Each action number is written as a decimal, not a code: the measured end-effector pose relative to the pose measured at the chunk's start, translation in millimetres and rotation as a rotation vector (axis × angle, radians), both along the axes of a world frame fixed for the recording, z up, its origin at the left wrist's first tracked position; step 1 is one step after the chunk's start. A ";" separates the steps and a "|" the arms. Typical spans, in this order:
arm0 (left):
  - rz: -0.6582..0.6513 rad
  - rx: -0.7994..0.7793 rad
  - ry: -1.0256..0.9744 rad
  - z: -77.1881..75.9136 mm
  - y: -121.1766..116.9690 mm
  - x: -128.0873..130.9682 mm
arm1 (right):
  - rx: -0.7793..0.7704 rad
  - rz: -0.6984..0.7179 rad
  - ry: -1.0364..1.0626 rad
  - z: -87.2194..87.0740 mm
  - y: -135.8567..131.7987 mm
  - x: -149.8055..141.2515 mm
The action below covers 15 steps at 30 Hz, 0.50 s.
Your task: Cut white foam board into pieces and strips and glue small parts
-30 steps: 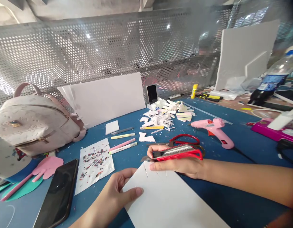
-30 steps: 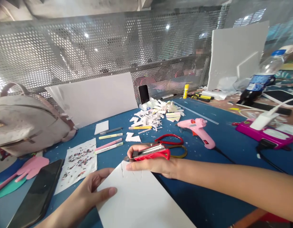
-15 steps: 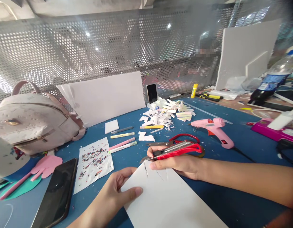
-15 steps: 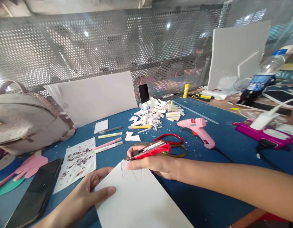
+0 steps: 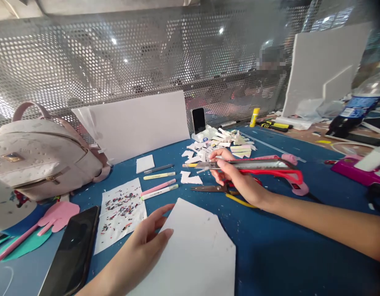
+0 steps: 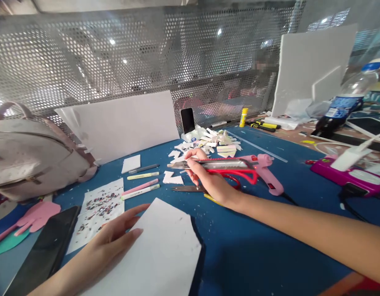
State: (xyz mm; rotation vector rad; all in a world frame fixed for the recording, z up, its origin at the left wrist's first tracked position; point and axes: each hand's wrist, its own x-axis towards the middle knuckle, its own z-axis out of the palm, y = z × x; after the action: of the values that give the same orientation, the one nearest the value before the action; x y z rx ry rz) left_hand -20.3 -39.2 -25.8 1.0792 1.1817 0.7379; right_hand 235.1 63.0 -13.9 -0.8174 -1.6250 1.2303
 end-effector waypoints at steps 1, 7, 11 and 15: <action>-0.044 0.030 0.093 2.1 0.8 -2.7 | 0.018 0.014 -0.006 0.3 0.0 2.8; -0.251 0.683 0.774 7.1 4.0 -16.3 | 0.069 0.273 -0.286 -1.7 -28.8 14.0; -0.280 1.013 1.066 -0.8 -6.7 -8.1 | 0.404 0.292 -0.410 -14.8 -42.7 17.0; -0.447 1.298 1.165 -16.8 -20.6 13.4 | 0.612 0.345 -0.383 -29.6 -41.7 19.7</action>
State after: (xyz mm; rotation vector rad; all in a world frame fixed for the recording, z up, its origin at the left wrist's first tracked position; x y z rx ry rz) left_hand -6.9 -59.9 -42.6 3.0198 1.2161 0.4270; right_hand 254.8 21.4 -43.5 -0.4011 -2.3650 0.7326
